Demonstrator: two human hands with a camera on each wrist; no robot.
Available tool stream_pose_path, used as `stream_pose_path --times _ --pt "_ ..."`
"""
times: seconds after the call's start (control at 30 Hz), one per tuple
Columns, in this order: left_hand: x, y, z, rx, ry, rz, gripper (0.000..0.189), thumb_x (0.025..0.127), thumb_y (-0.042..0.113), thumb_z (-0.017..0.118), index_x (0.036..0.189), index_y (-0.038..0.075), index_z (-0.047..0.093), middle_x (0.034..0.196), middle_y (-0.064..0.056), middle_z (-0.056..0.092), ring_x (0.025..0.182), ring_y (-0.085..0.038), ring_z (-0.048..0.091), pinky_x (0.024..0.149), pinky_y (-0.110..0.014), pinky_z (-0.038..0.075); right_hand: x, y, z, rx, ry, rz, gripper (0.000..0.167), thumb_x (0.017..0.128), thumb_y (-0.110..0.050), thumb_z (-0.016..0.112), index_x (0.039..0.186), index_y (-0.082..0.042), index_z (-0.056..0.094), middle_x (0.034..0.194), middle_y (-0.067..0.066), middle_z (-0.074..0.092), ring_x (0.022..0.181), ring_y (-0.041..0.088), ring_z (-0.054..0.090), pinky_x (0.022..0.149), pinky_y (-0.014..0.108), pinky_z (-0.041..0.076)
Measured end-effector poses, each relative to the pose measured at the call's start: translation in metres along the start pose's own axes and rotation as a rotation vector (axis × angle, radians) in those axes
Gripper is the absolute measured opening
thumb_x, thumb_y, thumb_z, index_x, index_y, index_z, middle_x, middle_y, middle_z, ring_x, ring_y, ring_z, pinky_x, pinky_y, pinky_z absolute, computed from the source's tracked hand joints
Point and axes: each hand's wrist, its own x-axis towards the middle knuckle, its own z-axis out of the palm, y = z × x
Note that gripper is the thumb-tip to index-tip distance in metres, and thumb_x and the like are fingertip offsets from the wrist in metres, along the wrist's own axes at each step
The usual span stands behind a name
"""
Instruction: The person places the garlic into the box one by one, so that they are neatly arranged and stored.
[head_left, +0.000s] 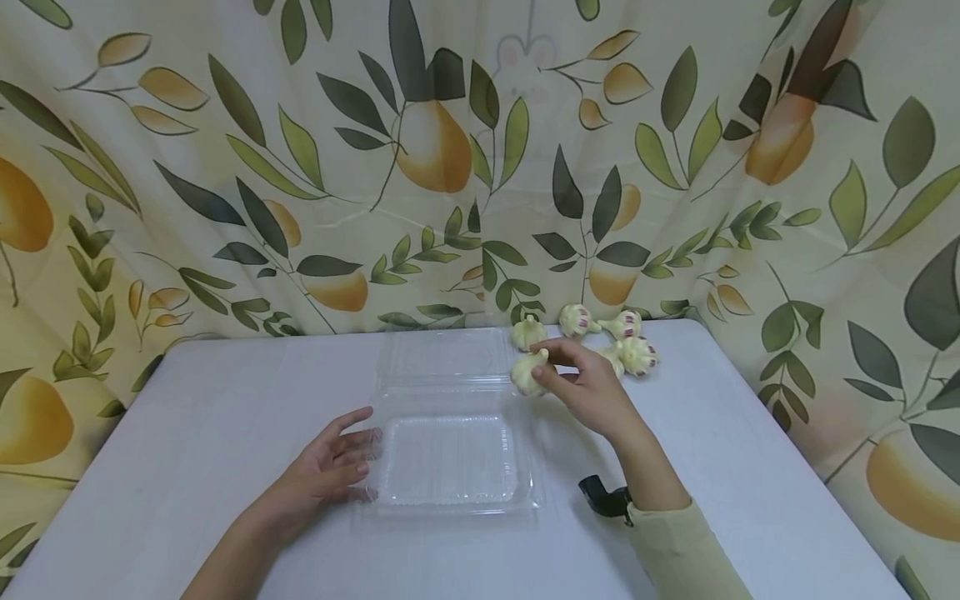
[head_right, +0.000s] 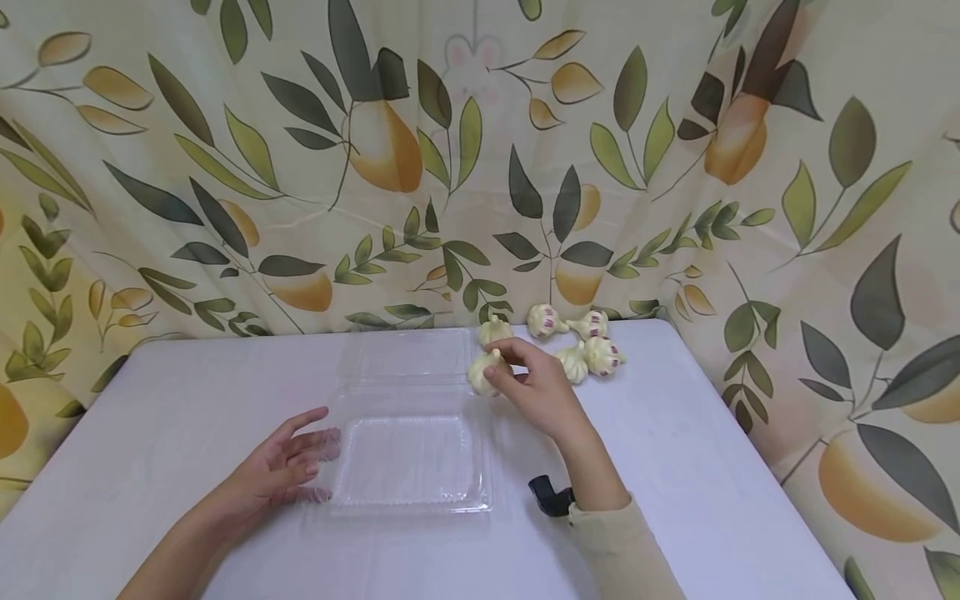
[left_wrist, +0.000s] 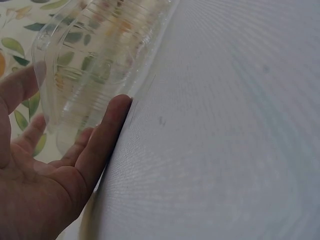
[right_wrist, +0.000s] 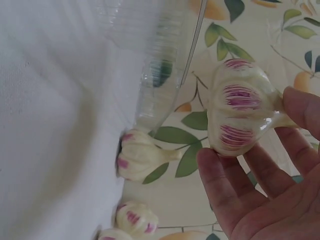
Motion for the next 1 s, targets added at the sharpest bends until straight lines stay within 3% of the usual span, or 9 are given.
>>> stream_pose_path --times 0.4,1.0 --pt "0.001 -0.002 -0.002 -0.010 -0.003 -0.002 0.074 0.099 0.003 0.057 0.159 0.018 0.016 0.157 -0.022 0.025 0.135 -0.031 0.042 0.090 -0.048 0.055 0.000 -0.006 0.003 0.012 -0.019 -0.030 0.030 0.096 -0.024 0.069 0.123 -0.013 0.065 0.122 0.002 0.067 0.115 0.019 0.061 0.090 0.038 0.056" --pt "0.001 -0.003 -0.001 -0.012 -0.014 0.031 0.074 0.098 0.004 0.058 0.158 0.016 0.015 0.157 -0.027 0.023 0.129 -0.029 0.050 0.090 -0.047 0.056 -0.003 -0.016 0.007 0.008 -0.049 -0.039 0.027 0.096 -0.024 0.069 0.122 -0.019 0.065 0.121 -0.001 0.068 0.117 0.019 0.061 0.091 0.037 0.056"
